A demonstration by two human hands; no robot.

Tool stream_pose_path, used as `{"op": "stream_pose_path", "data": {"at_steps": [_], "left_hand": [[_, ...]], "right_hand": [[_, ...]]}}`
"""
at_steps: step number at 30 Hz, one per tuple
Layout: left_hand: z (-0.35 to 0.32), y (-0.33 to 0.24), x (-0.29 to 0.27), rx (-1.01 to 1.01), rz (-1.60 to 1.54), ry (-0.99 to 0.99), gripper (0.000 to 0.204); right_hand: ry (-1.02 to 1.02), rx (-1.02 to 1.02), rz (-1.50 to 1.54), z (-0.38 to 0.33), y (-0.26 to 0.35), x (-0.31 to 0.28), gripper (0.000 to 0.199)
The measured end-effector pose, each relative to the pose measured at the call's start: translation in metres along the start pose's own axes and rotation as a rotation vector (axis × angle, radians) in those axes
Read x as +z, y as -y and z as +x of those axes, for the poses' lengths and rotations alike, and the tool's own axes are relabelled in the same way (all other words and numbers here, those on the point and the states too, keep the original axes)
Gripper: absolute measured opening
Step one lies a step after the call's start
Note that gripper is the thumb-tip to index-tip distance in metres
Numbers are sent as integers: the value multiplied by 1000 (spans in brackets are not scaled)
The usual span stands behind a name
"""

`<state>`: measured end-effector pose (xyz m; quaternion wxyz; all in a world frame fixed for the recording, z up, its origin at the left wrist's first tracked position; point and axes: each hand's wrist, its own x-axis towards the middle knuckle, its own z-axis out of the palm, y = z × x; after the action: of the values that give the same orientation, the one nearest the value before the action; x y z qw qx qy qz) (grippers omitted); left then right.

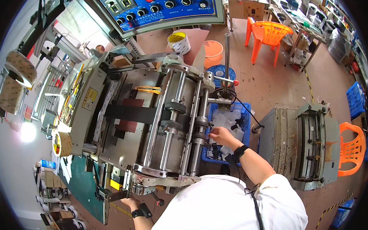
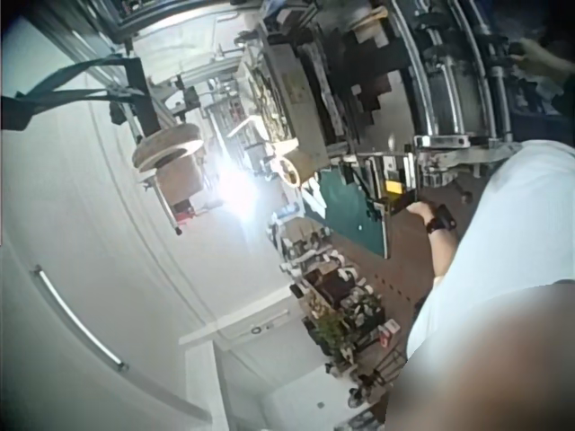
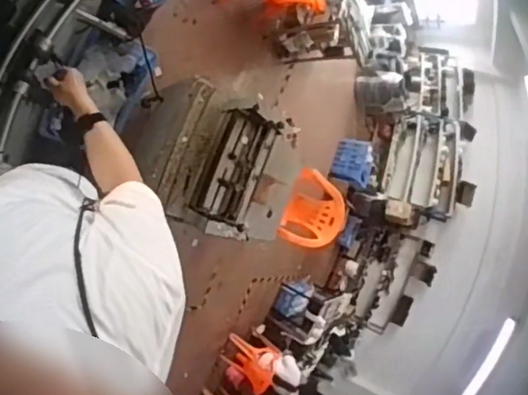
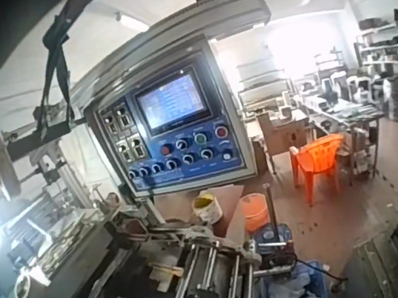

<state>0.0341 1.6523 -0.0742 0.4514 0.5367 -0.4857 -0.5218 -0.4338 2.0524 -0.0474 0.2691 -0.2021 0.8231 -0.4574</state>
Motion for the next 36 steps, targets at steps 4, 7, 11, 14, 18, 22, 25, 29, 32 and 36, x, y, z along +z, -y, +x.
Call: {"op": "stream_pose_path", "data": {"at_steps": [4,7,11,14,18,22,25,29,32,36], "left_hand": [[23,32,-20,-89,54,-1,22],[36,52,-38,-69,150,82,24],[27,49,-36,5,328,76,29],[14,31,-16,-37,112,54,33],[2,3,7,-114,-17,66,31],[14,11,-10,-234,-110,40,30],[31,22,-23,-247,-176,94,29],[35,33,-25,-196,-148,93,28],[18,31,-12,-190,-161,70,26],[23,57,-37,-257,-422,-80,23]], "right_hand": [[-15,26,0,-5,-2,-6,35],[-23,14,-16,-1,-7,-3,34],[15,43,-86,13,-21,15,32],[34,13,-33,26,-38,39,29],[92,-66,330,71,-104,92,41],[57,-405,309,96,-83,117,45],[66,-333,232,96,-78,112,41],[229,-83,716,105,-101,115,32],[287,-77,919,109,-129,116,20],[122,-376,-226,70,-55,70,16]]}}
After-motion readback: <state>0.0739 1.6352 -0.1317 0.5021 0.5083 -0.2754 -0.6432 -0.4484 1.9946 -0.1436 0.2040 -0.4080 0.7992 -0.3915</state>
